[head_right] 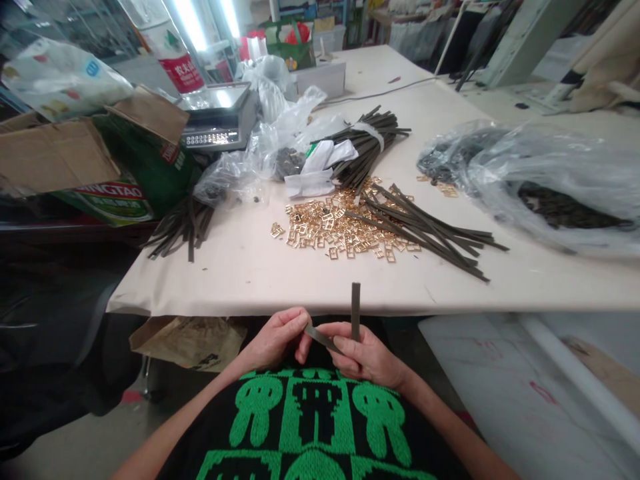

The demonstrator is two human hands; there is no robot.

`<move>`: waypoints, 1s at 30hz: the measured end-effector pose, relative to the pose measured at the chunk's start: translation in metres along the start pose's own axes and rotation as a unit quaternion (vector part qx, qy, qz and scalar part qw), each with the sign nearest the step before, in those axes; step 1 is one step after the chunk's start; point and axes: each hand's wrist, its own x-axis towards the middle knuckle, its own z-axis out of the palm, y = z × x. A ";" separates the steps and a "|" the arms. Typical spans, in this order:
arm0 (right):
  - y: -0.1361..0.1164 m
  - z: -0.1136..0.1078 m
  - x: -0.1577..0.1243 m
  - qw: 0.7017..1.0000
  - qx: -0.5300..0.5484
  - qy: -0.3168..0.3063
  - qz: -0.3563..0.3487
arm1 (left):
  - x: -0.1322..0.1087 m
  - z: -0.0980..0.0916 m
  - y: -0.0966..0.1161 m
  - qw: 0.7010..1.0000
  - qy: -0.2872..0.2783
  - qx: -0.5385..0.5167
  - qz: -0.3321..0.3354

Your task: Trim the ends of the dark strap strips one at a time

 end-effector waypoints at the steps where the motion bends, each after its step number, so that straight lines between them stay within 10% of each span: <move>1: -0.001 0.001 0.000 1.000 0.001 -0.004 0.000 | -0.001 0.000 0.000 1.000 -0.001 -0.003 0.002; 30: 0.003 -0.012 -0.011 0.991 -0.100 0.049 -0.078 | 0.014 -0.010 -0.021 0.997 0.063 0.043 -0.016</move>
